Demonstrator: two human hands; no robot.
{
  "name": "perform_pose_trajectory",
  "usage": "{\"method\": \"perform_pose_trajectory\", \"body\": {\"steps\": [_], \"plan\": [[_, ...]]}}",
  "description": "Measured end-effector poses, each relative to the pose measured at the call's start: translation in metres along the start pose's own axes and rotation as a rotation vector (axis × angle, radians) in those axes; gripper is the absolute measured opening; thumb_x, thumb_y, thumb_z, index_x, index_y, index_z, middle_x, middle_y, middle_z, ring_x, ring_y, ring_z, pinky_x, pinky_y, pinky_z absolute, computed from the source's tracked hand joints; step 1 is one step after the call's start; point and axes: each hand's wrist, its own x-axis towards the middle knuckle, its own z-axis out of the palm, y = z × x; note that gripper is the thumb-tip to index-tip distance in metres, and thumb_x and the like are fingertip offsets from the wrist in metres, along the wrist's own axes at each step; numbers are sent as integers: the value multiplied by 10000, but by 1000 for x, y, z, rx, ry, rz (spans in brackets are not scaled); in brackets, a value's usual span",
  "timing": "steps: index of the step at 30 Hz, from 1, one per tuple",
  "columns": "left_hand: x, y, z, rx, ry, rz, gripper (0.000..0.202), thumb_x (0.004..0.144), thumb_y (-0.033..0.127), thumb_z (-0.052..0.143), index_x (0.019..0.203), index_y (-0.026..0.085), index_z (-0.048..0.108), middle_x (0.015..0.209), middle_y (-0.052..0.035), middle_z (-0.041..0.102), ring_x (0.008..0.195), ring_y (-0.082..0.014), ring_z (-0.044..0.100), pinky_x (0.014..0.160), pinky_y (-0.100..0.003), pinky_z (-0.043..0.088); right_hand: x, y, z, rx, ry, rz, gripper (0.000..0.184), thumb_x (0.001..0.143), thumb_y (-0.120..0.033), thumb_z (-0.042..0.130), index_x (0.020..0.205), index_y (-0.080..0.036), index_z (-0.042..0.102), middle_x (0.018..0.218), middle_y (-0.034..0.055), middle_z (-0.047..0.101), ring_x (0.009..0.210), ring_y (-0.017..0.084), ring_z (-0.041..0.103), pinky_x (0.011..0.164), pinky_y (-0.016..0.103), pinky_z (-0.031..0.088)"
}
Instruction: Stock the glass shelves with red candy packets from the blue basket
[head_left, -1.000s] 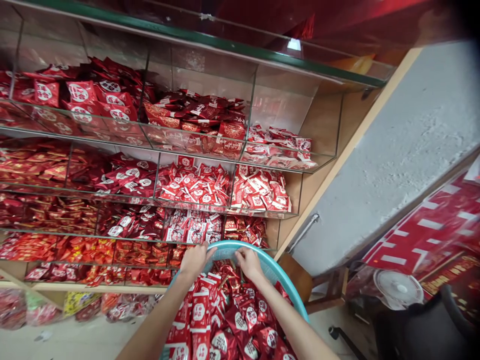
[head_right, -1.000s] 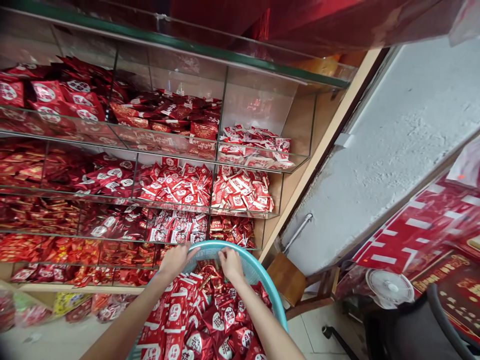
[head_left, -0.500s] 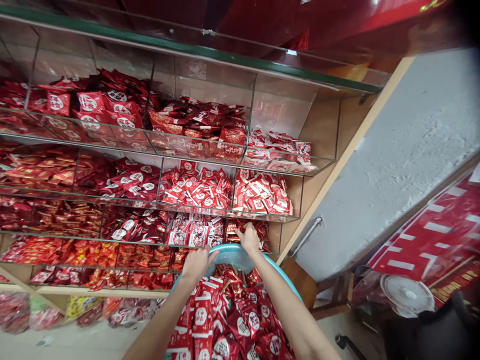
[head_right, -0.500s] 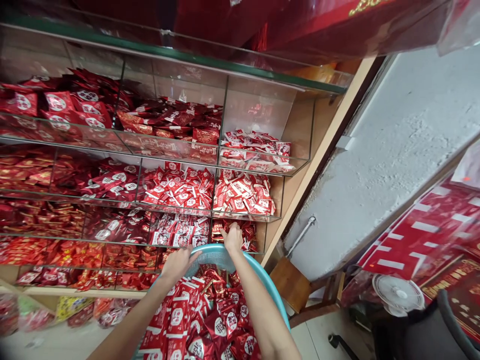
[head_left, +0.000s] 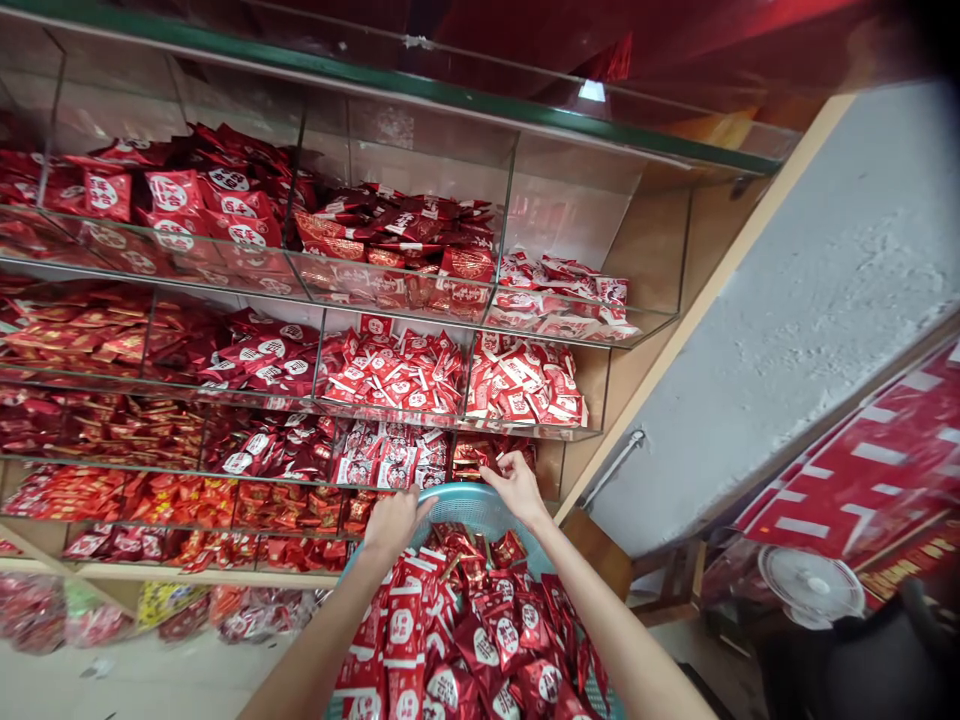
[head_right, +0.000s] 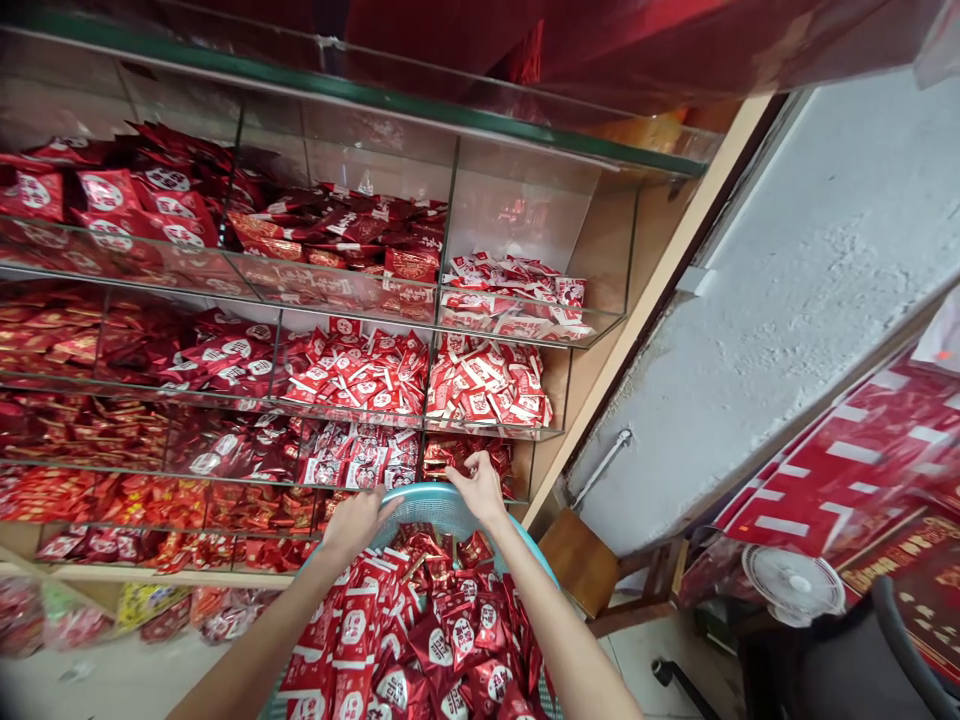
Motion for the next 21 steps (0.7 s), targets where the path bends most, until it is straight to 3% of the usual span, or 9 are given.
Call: {"method": "perform_pose_trajectory", "body": {"steps": [4, 7, 9, 14, 18, 21], "plan": [[0, -1, 2, 4, 3, 13, 590, 834, 550, 144, 1036, 141, 517, 804, -138, 641, 767, -250, 620, 644, -324, 453, -28, 3, -30, 112, -356, -68, 324, 647, -464, 603, 764, -216, 430, 593, -73, 435, 500, 87, 383, 490, 205, 309], [0, 0, 2, 18, 11, 13, 592, 832, 553, 145, 1026, 139, 521, 801, -136, 640, 759, -254, 620, 632, -322, 454, -41, 8, -38, 81, -542, -63, 323, 639, -432, 626, 789, -223, 432, 544, -91, 402, 476, 85, 369, 471, 199, 292], [-1, 0, 1, 25, 15, 15, 597, 833, 552, 140, 1031, 136, 521, 799, -133, 640, 757, -257, 619, 622, -320, 454, -44, 11, -35, 35, -580, -73, 316, 649, -405, 624, 828, -225, 436, 551, -91, 407, 487, 88, 382, 479, 199, 300], [-1, 1, -2, 28, -20, 8, 600, 838, 542, 129, 1053, 132, 512, 809, -136, 638, 773, -250, 618, 639, -325, 454, -44, 15, -29, -197, -505, -169, 259, 721, -329, 566, 932, -222, 461, 711, -46, 508, 634, 108, 474, 608, 221, 363], [0, 0, 0, 33, -1, 20, 596, 836, 546, 138, 1030, 129, 517, 804, -142, 638, 766, -259, 618, 635, -334, 455, -47, 21, -35, -403, -536, -229, 105, 792, -232, 453, 882, -202, 498, 844, -1, 567, 767, 128, 524, 695, 235, 373], [1, 0, 3, 48, 17, 22, 588, 833, 550, 149, 1020, 132, 518, 780, -134, 638, 740, -267, 620, 613, -338, 456, -56, 20, -39, -593, -594, -261, 171, 801, -159, 386, 905, -195, 516, 930, 31, 580, 851, 150, 545, 729, 246, 376]]}}
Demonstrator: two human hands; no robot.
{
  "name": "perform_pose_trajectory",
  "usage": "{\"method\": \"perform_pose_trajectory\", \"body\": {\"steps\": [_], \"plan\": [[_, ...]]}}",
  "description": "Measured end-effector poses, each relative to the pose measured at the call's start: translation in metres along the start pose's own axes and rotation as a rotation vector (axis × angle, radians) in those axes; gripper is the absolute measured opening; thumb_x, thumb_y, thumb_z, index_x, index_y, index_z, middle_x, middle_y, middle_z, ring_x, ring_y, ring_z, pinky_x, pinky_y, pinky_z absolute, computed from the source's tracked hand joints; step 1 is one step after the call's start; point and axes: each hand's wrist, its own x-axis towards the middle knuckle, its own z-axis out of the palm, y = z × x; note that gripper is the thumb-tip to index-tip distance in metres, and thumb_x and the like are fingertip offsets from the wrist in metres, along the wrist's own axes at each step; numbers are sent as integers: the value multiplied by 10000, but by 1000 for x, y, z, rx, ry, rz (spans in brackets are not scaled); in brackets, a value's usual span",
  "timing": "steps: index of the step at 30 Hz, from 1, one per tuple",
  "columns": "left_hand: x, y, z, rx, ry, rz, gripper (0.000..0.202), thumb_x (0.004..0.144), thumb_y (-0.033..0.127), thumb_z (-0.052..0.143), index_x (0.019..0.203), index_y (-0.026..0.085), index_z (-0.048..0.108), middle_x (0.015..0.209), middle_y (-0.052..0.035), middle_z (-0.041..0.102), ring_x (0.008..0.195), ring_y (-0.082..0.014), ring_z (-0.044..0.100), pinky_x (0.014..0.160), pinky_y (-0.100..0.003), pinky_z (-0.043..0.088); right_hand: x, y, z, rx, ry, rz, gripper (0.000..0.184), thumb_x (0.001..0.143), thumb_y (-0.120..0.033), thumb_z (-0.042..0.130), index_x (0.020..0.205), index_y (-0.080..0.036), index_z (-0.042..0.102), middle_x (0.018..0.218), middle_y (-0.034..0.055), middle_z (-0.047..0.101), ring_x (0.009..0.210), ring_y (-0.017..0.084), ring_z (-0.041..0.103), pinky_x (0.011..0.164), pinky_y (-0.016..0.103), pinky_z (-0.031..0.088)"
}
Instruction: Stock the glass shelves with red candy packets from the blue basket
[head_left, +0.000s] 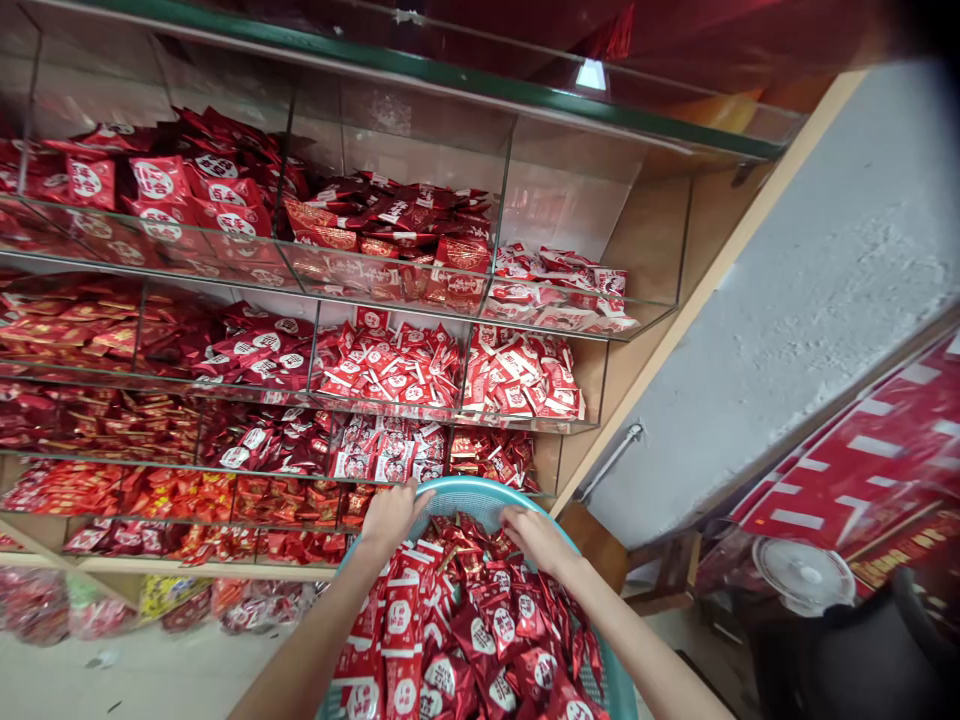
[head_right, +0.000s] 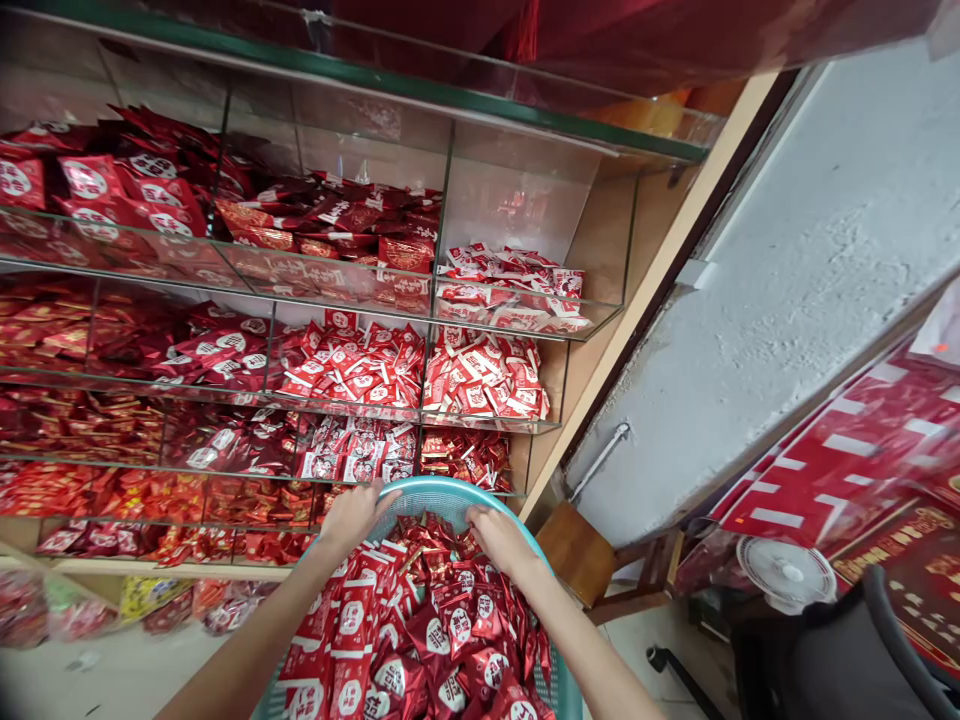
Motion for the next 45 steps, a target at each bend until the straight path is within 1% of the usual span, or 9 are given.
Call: {"method": "perform_pose_trajectory", "body": {"steps": [4, 8, 14, 20, 26, 32, 37, 41, 45], "plan": [[-1, 1, -1, 20, 13, 6, 571, 839, 537, 158, 1050, 135, 504, 782, -133, 634, 751, -274, 618, 608, -337, 454, -10, -8, 2, -209, -102, 39, 255, 795, -115, 346, 959, -177, 532, 1042, 87, 556, 854, 176, 572, 718, 269, 392], [-2, 2, -5, 2, -20, -1, 581, 840, 537, 141, 1052, 137, 504, 800, -137, 634, 768, -260, 617, 633, -331, 451, -12, -9, 9, -268, -189, 43, 306, 804, -102, 310, 978, -150, 557, 1011, 116, 583, 895, 210, 569, 735, 296, 398], [-2, 2, -5, -3, -37, -16, 581, 840, 538, 153, 1075, 135, 500, 819, -142, 636, 779, -248, 616, 653, -320, 446, -2, -3, 15, -212, -255, 24, 283, 806, -157, 356, 951, -165, 600, 903, 97, 632, 854, 205, 579, 704, 280, 398], [-1, 1, -2, -4, -21, -10, 588, 836, 548, 148, 1047, 139, 515, 825, -142, 639, 773, -244, 618, 655, -317, 443, -5, 7, 17, -21, -302, -10, 291, 815, -374, 413, 776, -184, 630, 751, 41, 628, 692, 157, 545, 620, 243, 373], [-1, 1, -2, -7, -39, -14, 607, 830, 558, 144, 1061, 129, 506, 807, -150, 639, 776, -256, 617, 648, -326, 442, -9, 13, 16, 27, -385, 24, 276, 815, -322, 412, 706, -173, 617, 628, -9, 593, 576, 98, 495, 529, 198, 332], [0, 0, -1, -12, -3, 5, 616, 820, 575, 144, 1017, 130, 523, 773, -138, 643, 740, -265, 621, 618, -326, 449, -5, -1, 18, -71, -250, 197, 265, 829, -295, 382, 895, -155, 597, 881, 86, 628, 813, 198, 570, 665, 267, 382], [-1, 1, -2, -5, -7, -6, 596, 829, 559, 148, 1025, 133, 516, 790, -137, 641, 753, -265, 619, 629, -335, 449, -7, -17, 15, -218, -162, 311, 249, 810, -240, 429, 960, -111, 579, 961, 155, 607, 904, 263, 560, 749, 332, 387], [-2, 2, -5, -26, -42, -21, 589, 834, 549, 159, 1035, 125, 515, 807, -146, 636, 772, -249, 617, 654, -316, 447, 3, -26, -5, -215, -27, 332, 265, 854, -253, 344, 988, -149, 547, 933, 133, 610, 869, 240, 571, 721, 318, 384], [-3, 3, -7, -31, -41, -17, 571, 843, 530, 164, 1034, 124, 517, 804, -144, 638, 762, -255, 618, 638, -320, 448, 31, -29, -27, -143, 138, 369, 260, 865, -289, 319, 1025, -203, 506, 977, 91, 600, 874, 204, 573, 676, 273, 383]]}}
